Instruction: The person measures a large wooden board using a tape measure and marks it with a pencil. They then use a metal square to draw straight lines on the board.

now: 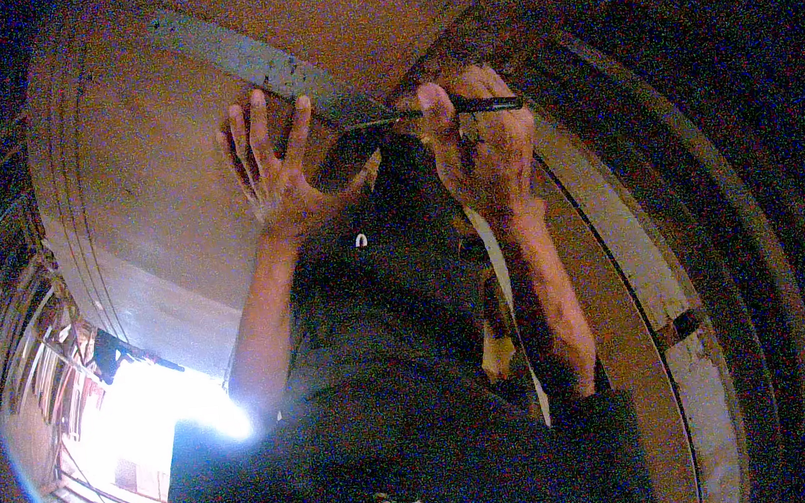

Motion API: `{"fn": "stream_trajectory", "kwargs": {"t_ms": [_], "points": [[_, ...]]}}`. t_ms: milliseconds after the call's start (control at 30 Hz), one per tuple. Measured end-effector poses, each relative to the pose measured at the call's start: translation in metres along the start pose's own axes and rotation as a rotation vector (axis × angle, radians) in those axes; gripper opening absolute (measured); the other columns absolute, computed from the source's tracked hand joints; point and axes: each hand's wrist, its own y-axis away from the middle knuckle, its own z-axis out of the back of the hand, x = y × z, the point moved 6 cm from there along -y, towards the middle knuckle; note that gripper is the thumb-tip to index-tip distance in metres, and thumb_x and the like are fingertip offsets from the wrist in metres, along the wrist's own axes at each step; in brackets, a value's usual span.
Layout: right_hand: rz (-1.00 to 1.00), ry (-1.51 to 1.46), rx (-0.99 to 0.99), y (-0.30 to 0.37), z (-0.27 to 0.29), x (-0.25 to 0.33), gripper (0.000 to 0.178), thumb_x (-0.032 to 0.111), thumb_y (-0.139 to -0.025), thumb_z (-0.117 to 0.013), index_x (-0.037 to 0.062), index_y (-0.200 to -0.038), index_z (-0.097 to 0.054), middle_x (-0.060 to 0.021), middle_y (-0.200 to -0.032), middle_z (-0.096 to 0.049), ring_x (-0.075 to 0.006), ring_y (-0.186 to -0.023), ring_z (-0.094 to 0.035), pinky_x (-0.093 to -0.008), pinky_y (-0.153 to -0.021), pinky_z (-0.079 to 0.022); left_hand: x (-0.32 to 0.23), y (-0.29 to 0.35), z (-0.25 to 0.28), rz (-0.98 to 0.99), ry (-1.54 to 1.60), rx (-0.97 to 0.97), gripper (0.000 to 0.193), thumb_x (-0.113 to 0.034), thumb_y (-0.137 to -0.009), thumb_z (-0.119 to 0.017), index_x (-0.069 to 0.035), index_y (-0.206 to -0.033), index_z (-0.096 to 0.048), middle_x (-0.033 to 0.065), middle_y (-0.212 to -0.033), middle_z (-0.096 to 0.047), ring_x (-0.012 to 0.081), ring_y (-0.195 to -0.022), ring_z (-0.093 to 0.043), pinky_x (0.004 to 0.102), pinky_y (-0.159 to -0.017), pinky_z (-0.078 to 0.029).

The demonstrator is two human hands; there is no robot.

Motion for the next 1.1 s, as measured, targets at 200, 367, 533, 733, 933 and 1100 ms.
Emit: {"fn": "stream_trajectory", "kwargs": {"t_ms": [200,367,533,733,933,1100], "points": [[-0.365,-0.077,0.151,0.054,-0.073,-0.058,0.034,0.034,-0.106,-0.059,-0.0006,-0.107,-0.063,-0.0263,-0.095,-0.069,-0.0487,-0.088,-0.065,-0.0539,-0.080,-0.052,0.017,0.019,0.000,-0.028,-0.003,-0.004,0.106,-0.088,-0.075,-0.062,-0.032,-0.163,-0.040,0.0184,-0.173,-0.021,0.0463,-0.158,-0.017,0.0702,-0.125,-0.013],[-0.466,-0.222,0.381,0.046,-0.093,-0.047,0.046,0.041,-0.099,-0.068,-0.0031,-0.114,-0.066,-0.0299,-0.101,-0.070,-0.0471,-0.095,-0.069,-0.0542,-0.084,-0.054,0.017,0.016,0.001,-0.034,0.034,0.004,0.112,-0.075,-0.069,-0.076,-0.030,-0.164,-0.038,0.0209,-0.173,-0.020,0.0501,-0.157,-0.016,0.0697,-0.125,-0.014],[-0.412,-0.124,0.268,0.050,-0.106,-0.059,0.035,0.034,-0.095,-0.076,0.0009,-0.108,-0.073,-0.0219,-0.099,-0.075,-0.0367,-0.089,-0.073,-0.0438,-0.079,-0.056,0.021,0.015,0.000,-0.051,0.041,0.018,0.114,-0.071,-0.065,-0.082,-0.029,-0.163,-0.040,0.0213,-0.172,-0.020,0.0499,-0.158,-0.015,0.0690,-0.126,-0.014],[-0.349,-0.075,0.124,0.037,-0.099,-0.077,0.032,0.031,-0.093,-0.078,0.0004,-0.102,-0.073,-0.0181,-0.089,-0.074,-0.0303,-0.082,-0.071,-0.0413,-0.072,-0.053,0.010,-0.008,-0.003,-0.049,0.051,0.010,0.113,-0.079,-0.067,-0.077,-0.032,-0.163,-0.041,0.0194,-0.173,-0.020,0.0461,-0.159,-0.015,0.0683,-0.126,-0.011],[-0.468,-0.284,0.141,0.004,-0.065,-0.075,0.027,0.027,-0.096,-0.077,0.0007,-0.101,-0.073,-0.0099,-0.083,-0.072,-0.0143,-0.077,-0.065,-0.0326,-0.069,-0.050,-0.010,-0.041,-0.005,-0.047,0.055,0.020,0.113,-0.079,-0.065,-0.078,-0.034,-0.162,-0.041,0.0190,-0.173,-0.020,0.0456,-0.159,-0.015,0.0692,-0.126,-0.009],[-0.483,-0.282,0.031,-0.008,-0.055,-0.097,0.022,0.021,-0.095,-0.077,0.0002,-0.098,-0.072,-0.0077,-0.084,-0.071,-0.0173,-0.077,-0.064,-0.0334,-0.071,-0.051,-0.022,-0.064,-0.008,-0.091,0.069,-0.005,0.112,-0.081,-0.066,-0.075,-0.033,-0.162,-0.043,0.0173,-0.173,-0.021,0.0457,-0.159,-0.015,0.0694,-0.126,-0.009]]}}
